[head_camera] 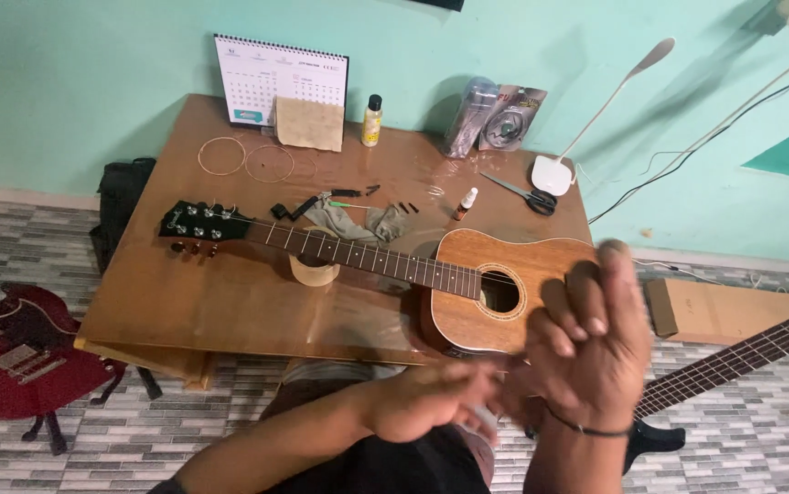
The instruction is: The person replaces strings on an acoustic guitar by threading them through the bridge and winding them onto the tuning pegs. They handle the strings by hand, pulling them taut and wrapping them around the pegs to secure them.
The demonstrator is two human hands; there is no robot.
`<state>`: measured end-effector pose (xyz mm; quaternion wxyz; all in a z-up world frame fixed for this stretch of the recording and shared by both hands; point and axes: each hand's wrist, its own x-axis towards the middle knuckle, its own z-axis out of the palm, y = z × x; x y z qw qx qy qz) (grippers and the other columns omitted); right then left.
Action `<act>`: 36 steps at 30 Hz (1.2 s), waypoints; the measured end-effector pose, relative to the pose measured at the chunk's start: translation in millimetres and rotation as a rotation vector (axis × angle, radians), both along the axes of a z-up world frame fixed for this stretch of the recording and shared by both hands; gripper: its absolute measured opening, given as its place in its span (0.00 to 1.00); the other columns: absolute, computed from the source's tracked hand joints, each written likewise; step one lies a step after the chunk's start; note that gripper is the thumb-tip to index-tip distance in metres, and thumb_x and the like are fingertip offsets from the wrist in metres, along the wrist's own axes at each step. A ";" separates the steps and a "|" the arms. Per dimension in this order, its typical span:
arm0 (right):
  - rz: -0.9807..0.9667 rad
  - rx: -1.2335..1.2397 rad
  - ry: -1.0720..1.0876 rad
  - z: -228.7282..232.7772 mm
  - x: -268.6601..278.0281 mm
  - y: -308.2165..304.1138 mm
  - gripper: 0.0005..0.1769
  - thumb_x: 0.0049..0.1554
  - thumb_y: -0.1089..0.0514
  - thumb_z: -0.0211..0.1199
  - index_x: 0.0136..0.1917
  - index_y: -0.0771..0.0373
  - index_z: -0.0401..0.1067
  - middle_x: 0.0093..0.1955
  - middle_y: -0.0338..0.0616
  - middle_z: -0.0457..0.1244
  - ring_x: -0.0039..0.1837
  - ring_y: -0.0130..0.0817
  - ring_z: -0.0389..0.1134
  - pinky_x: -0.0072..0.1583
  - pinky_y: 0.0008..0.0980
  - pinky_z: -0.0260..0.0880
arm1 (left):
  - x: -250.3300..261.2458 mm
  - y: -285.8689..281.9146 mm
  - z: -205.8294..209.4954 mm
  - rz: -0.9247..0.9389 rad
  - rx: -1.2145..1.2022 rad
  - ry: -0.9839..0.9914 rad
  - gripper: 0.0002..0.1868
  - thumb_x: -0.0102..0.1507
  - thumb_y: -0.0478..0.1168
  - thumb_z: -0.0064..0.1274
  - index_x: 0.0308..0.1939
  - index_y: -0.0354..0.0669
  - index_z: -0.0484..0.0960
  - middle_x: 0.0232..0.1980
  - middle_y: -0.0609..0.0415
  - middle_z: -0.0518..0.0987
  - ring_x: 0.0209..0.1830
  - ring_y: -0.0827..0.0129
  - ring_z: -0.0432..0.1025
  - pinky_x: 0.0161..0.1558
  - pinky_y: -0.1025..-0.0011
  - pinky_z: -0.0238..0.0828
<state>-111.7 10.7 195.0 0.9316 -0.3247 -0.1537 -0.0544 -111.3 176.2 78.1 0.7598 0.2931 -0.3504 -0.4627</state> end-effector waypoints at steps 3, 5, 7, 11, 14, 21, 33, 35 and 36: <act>-0.058 -0.068 -0.043 15.3 -18.9 -5.2 0.06 0.71 0.57 0.52 0.52 0.57 0.69 0.32 0.29 0.51 0.32 0.19 0.47 0.31 0.16 0.49 | 11.0 22.0 39.9 0.385 -0.137 -0.003 0.42 0.71 0.62 0.38 0.77 0.32 0.60 0.73 0.43 0.70 0.67 0.63 0.69 0.58 0.67 0.75; -0.066 -0.056 -0.041 9.3 -28.6 -18.5 0.07 0.72 0.56 0.52 0.53 0.56 0.70 0.33 0.29 0.51 0.33 0.19 0.47 0.31 0.14 0.49 | 18.4 35.2 42.1 0.486 -0.280 0.055 0.29 0.74 0.57 0.35 0.66 0.35 0.70 0.66 0.43 0.75 0.64 0.57 0.72 0.60 0.63 0.75; -0.066 -0.040 -0.033 1.8 -35.6 -29.3 0.08 0.72 0.55 0.51 0.55 0.55 0.72 0.35 0.29 0.51 0.33 0.18 0.46 0.32 0.13 0.49 | 24.9 51.9 46.9 0.594 -0.421 0.115 0.24 0.78 0.52 0.32 0.56 0.39 0.80 0.60 0.42 0.81 0.61 0.51 0.75 0.61 0.59 0.74; -0.278 -0.126 0.094 -13.5 -33.4 -33.3 0.08 0.71 0.52 0.53 0.52 0.55 0.69 0.37 0.33 0.51 0.34 0.20 0.46 0.32 0.14 0.48 | 38.1 88.2 66.8 0.696 -0.366 0.104 0.24 0.76 0.49 0.28 0.33 0.41 0.71 0.32 0.46 0.75 0.39 0.50 0.75 0.51 0.54 0.75; -0.499 -0.300 0.168 -29.2 -30.1 -19.8 0.07 0.70 0.54 0.54 0.48 0.54 0.66 0.42 0.34 0.57 0.38 0.23 0.54 0.36 0.24 0.59 | 44.7 95.7 71.5 0.809 -0.089 -0.010 0.21 0.73 0.50 0.35 0.29 0.44 0.66 0.20 0.56 0.62 0.20 0.64 0.67 0.35 0.63 0.76; -0.516 -0.688 -0.113 -37.4 -30.8 26.3 0.12 0.68 0.57 0.54 0.44 0.65 0.65 0.40 0.49 0.58 0.41 0.43 0.67 0.48 0.34 0.72 | 76.6 82.8 34.2 0.940 0.021 0.096 0.21 0.72 0.55 0.42 0.46 0.43 0.82 0.24 0.61 0.67 0.18 0.81 0.46 0.20 0.82 0.39; -0.655 -1.140 -0.544 -51.6 5.0 48.3 0.02 0.62 0.66 0.61 0.48 0.66 0.75 0.54 0.52 0.64 0.60 0.44 0.68 0.66 0.43 0.73 | 50.7 79.9 73.5 1.000 0.655 -0.593 0.24 0.70 0.58 0.37 0.39 0.52 0.86 0.18 0.64 0.62 0.18 0.78 0.58 0.26 0.74 0.56; -0.732 -1.176 -0.557 -47.4 12.9 48.6 0.02 0.63 0.65 0.63 0.48 0.65 0.76 0.57 0.55 0.65 0.65 0.51 0.66 0.69 0.49 0.67 | 46.0 79.9 79.1 0.962 0.636 -0.639 0.20 0.70 0.51 0.41 0.32 0.47 0.82 0.17 0.58 0.66 0.20 0.73 0.61 0.28 0.70 0.59; -0.800 -1.208 -0.578 -44.8 17.8 49.1 0.02 0.63 0.64 0.64 0.48 0.65 0.77 0.60 0.57 0.65 0.70 0.59 0.64 0.71 0.55 0.62 | 43.7 80.5 81.9 0.937 0.618 -0.683 0.19 0.70 0.44 0.44 0.26 0.43 0.78 0.17 0.51 0.69 0.22 0.68 0.63 0.29 0.67 0.63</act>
